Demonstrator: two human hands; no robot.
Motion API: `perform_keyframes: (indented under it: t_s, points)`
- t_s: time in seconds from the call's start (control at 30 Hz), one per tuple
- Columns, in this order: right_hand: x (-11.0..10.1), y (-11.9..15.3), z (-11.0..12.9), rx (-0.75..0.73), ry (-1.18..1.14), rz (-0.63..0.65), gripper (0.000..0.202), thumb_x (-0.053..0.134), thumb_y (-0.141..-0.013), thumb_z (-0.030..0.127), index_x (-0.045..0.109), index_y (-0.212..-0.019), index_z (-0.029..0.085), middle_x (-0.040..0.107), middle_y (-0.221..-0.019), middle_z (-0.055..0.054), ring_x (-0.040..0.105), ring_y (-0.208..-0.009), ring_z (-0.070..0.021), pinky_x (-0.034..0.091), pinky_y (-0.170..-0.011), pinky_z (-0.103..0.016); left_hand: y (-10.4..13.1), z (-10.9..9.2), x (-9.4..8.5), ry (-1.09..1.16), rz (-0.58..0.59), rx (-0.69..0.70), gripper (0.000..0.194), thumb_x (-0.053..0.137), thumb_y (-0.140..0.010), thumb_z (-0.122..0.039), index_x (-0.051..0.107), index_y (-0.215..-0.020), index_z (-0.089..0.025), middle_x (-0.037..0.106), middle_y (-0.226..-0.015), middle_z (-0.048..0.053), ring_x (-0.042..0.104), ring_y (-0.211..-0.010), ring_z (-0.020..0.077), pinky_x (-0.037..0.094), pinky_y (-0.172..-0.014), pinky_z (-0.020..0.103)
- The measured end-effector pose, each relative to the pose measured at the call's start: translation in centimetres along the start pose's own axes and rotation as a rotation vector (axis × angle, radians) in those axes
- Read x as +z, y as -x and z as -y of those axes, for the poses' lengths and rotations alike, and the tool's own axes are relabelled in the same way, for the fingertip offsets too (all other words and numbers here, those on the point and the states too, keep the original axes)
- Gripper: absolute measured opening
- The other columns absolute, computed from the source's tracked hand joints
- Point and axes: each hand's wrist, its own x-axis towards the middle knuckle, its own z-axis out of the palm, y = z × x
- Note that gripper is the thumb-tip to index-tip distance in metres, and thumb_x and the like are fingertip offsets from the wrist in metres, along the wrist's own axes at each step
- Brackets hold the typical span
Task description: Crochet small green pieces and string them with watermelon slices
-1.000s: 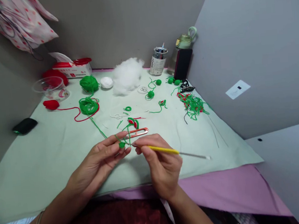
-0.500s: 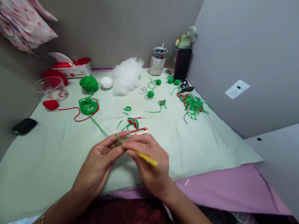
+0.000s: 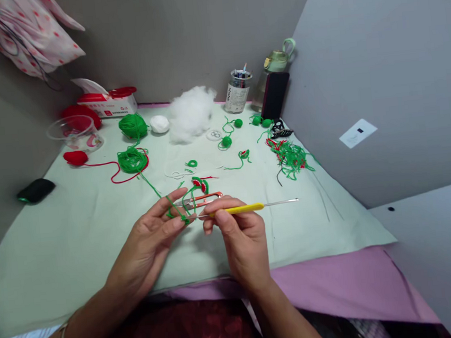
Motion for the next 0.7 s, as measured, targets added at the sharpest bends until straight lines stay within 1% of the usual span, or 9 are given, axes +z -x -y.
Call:
perform_keyframes:
  t_s: [0.07, 0.17, 0.23, 0.33, 0.43, 0.5, 0.6, 0.63, 0.7]
  points:
    - [0.06, 0.0, -0.17, 0.029, -0.051, -0.008, 0.016, 0.061, -0.099, 0.025, 0.077, -0.094, 0.025, 0.069, -0.086, -0.001, 0.061, -0.069, -0.0095, 0.05, -0.065, -0.024, 0.12, 0.08, 0.14, -0.021, -0.01, 0.009, 0.05, 0.083, -0.078, -0.024, 0.071, -0.127, -0.027, 0.068, -0.086, -0.001, 0.061, -0.091, 0.0156, 0.041, -0.098, 0.032]
    - [-0.02, 0.12, -0.26, 0.027, -0.023, -0.002, 0.015, 0.062, -0.098, 0.027, 0.077, -0.097, 0.025, 0.069, -0.089, -0.001, 0.061, -0.07, -0.0099, 0.05, -0.066, -0.025, 0.26, -0.07, 0.27, -0.026, 0.001, -0.022, 0.054, 0.082, -0.08, -0.024, 0.068, -0.131, -0.024, 0.068, -0.088, 0.0, 0.06, -0.089, 0.0158, 0.04, -0.097, 0.033]
    - [-0.15, 0.2, -0.25, -0.004, 0.051, 0.026, 0.015, 0.063, -0.098, 0.026, 0.078, -0.099, 0.025, 0.069, -0.093, -0.002, 0.061, -0.073, -0.0113, 0.051, -0.067, -0.027, 0.31, -0.28, 0.34, -0.025, -0.003, -0.031, 0.058, 0.081, -0.081, -0.023, 0.064, -0.136, -0.023, 0.068, -0.089, 0.001, 0.06, -0.091, 0.0164, 0.04, -0.097, 0.032]
    - [-0.27, 0.33, -0.29, -0.092, 0.162, 0.048, 0.018, 0.061, -0.098, 0.023, 0.078, -0.101, 0.024, 0.069, -0.094, -0.004, 0.061, -0.075, -0.0134, 0.052, -0.069, -0.03, 0.31, -0.54, 0.42, -0.023, 0.005, -0.047, 0.066, 0.081, -0.08, -0.021, 0.058, -0.142, -0.022, 0.069, -0.091, 0.001, 0.061, -0.092, 0.0159, 0.04, -0.095, 0.03]
    - [-0.27, 0.41, -0.44, -0.119, 0.168, 0.043, 0.02, 0.058, -0.1, 0.024, 0.078, -0.101, 0.025, 0.07, -0.093, -0.004, 0.062, -0.074, -0.0143, 0.053, -0.069, -0.032, 0.26, -0.63, 0.28, -0.009, 0.047, -0.089, 0.071, 0.082, -0.079, -0.02, 0.056, -0.145, -0.022, 0.072, -0.096, 0.003, 0.062, -0.092, 0.0159, 0.041, -0.094, 0.03]
    - [-0.3, 0.34, -0.45, -0.1, 0.126, 0.039, 0.02, 0.057, -0.1, 0.025, 0.077, -0.1, 0.024, 0.07, -0.092, -0.004, 0.063, -0.074, -0.0144, 0.055, -0.069, -0.031, 0.19, -0.65, 0.04, 0.011, 0.085, -0.116, 0.067, 0.081, -0.08, -0.02, 0.058, -0.143, -0.022, 0.072, -0.106, 0.005, 0.062, -0.096, 0.0166, 0.042, -0.095, 0.03]
    - [-0.47, -0.05, -0.18, -0.055, 0.028, 0.006, 0.019, 0.058, -0.1, 0.025, 0.077, -0.097, 0.021, 0.07, -0.088, -0.004, 0.065, -0.073, -0.0127, 0.055, -0.065, -0.027, 0.02, -0.7, -0.38, 0.047, 0.148, -0.14, 0.053, 0.078, -0.083, -0.019, 0.065, -0.135, -0.022, 0.069, -0.12, 0.007, 0.061, -0.099, 0.0158, 0.044, -0.092, 0.028]
    - [-0.54, -0.22, -0.04, -0.03, -0.009, -0.005, 0.019, 0.059, -0.1, 0.025, 0.077, -0.094, 0.021, 0.069, -0.086, -0.003, 0.064, -0.071, -0.0117, 0.055, -0.063, -0.025, -0.02, -0.72, -0.47, 0.056, 0.164, -0.149, 0.05, 0.077, -0.084, -0.019, 0.067, -0.133, -0.021, 0.069, -0.121, 0.008, 0.061, -0.098, 0.0153, 0.045, -0.09, 0.027]
    - [-0.62, -0.44, 0.2, 0.032, -0.063, 0.0, 0.02, 0.059, -0.099, 0.027, 0.076, -0.091, 0.021, 0.067, -0.08, -0.002, 0.062, -0.065, -0.0104, 0.053, -0.058, -0.023, -0.05, -0.68, -0.47, 0.058, 0.184, -0.157, 0.047, 0.076, -0.084, -0.02, 0.069, -0.131, -0.021, 0.07, -0.115, 0.007, 0.061, -0.095, 0.0148, 0.045, -0.089, 0.027]
